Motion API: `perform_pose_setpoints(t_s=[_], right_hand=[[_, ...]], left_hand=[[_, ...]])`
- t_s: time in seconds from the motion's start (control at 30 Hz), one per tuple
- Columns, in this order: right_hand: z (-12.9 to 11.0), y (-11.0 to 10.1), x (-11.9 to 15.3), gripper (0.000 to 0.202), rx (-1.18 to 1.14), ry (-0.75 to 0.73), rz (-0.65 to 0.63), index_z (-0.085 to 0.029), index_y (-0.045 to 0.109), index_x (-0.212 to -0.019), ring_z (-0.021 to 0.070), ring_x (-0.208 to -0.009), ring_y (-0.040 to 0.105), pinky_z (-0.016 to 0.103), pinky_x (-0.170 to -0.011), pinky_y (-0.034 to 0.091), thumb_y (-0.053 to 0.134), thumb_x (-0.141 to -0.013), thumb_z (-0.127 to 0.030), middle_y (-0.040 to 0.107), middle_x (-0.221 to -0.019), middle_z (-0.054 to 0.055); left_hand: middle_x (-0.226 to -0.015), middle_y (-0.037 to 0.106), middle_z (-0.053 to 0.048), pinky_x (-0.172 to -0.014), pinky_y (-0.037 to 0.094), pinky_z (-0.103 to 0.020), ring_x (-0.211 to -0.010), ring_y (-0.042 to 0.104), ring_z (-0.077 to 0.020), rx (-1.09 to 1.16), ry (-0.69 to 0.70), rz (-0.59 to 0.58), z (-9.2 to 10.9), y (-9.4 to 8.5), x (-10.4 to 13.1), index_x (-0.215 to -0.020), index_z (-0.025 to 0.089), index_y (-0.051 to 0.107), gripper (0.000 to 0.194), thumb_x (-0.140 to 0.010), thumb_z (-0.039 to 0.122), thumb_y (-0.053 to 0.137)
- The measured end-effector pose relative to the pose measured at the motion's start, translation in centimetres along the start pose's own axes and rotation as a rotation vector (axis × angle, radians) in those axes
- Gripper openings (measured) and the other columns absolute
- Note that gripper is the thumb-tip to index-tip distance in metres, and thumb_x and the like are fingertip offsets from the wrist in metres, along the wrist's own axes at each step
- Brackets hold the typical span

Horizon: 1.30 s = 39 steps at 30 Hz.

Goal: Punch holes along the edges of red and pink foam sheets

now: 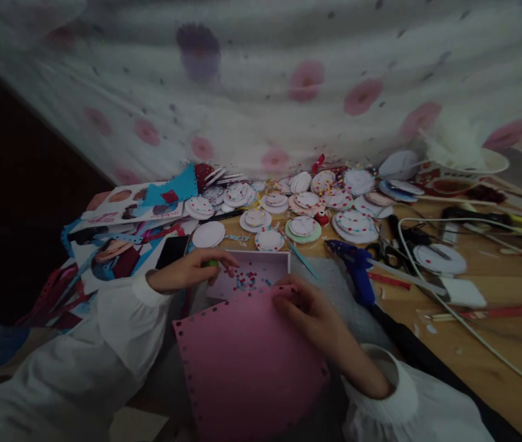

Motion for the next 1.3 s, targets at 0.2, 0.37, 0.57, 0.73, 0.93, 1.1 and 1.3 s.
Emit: perform_pose_setpoints(t_s=[0.2,0.37,0.57,0.73,0.93,1.1,1.3], right_hand=[[0.2,-0.5,0.0,0.028,0.035,-0.028,0.024,-0.019,0.054,-0.080,0.0127,-0.061,0.044,0.023,-0.051,0.034,0.051,-0.084,-0.048,0.048,-0.068,-0.002],[0.9,-0.4,0.1,0.027,0.036,-0.008,0.026,-0.020,0.055,-0.085,0.0118,-0.057,0.042,0.023,-0.047,0.031,0.051,-0.085,-0.046,0.047,-0.066,-0.002],[1.2,0.1,-0.2,0.024,0.055,-0.087,0.077,-0.021,0.056,-0.085,0.0141,-0.063,0.050,0.024,-0.052,0.038,0.051,-0.086,-0.044,0.054,-0.071,0.000],[1.4,1.4,-1.7,0.020,0.050,-0.200,0.126,-0.021,0.055,-0.092,0.0158,-0.077,0.056,0.026,-0.066,0.045,0.048,-0.090,-0.040,0.059,-0.082,0.002],[1.9,1.9,-1.5,0.023,0.044,-0.227,0.192,-0.020,0.056,-0.094,0.0142,-0.068,0.054,0.024,-0.058,0.043,0.052,-0.087,-0.042,0.056,-0.076,0.001],[3.6,3.0,0.9,0.018,0.145,-0.183,0.171,-0.020,0.056,-0.095,0.0152,-0.071,0.056,0.024,-0.059,0.044,0.051,-0.086,-0.036,0.060,-0.081,0.003],[6.4,3.2,2.4,0.024,0.288,-0.127,0.174,-0.021,0.056,-0.103,0.0190,-0.086,0.061,0.032,-0.073,0.049,0.051,-0.082,-0.031,0.064,-0.098,0.007]], left_hand=[[-0.077,0.066,-0.002,-0.071,0.046,-0.025,-0.074,0.061,-0.0137,-0.305,0.074,0.108,1.0,0.2,-1.1,-0.091,0.014,0.065,0.026,-0.073,0.008,0.046],[-0.076,0.066,0.001,-0.069,0.043,-0.025,-0.071,0.061,-0.0143,-0.492,0.105,0.095,1.0,0.8,-1.8,-0.110,0.019,0.061,0.030,-0.081,0.017,0.057],[-0.081,0.067,-0.002,-0.070,0.044,-0.025,-0.075,0.062,-0.0150,-0.501,0.093,0.154,1.2,-0.7,-0.4,-0.101,0.018,0.065,0.022,-0.088,0.031,0.053],[-0.109,0.063,-0.007,-0.089,0.045,-0.030,-0.102,0.058,-0.0187,-0.420,0.147,0.322,-0.2,-3.1,4.5,-0.113,0.018,0.059,0.027,-0.090,0.024,0.046],[-0.115,0.058,-0.011,-0.098,0.044,-0.036,-0.112,0.054,-0.0204,-0.505,0.187,0.556,-5.1,-1.7,8.5,-0.115,0.016,0.055,0.027,-0.093,0.018,0.040],[-0.121,0.057,-0.012,-0.099,0.046,-0.036,-0.116,0.055,-0.0209,-0.561,0.229,0.478,-8.2,0.0,7.3,-0.122,0.016,0.051,0.037,-0.087,0.009,0.041],[-0.137,0.046,-0.014,-0.110,0.034,-0.047,-0.130,0.042,-0.0250,-0.587,0.270,0.540,-6.2,-0.3,8.8,-0.128,0.017,0.047,0.043,-0.086,0.009,0.044]])
Point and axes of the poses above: each hand's wrist, its own x-axis away from the middle knuckle, its own y-axis out of the palm, z = x × y, the point moved 6 cm from there along -x, towards the middle knuckle
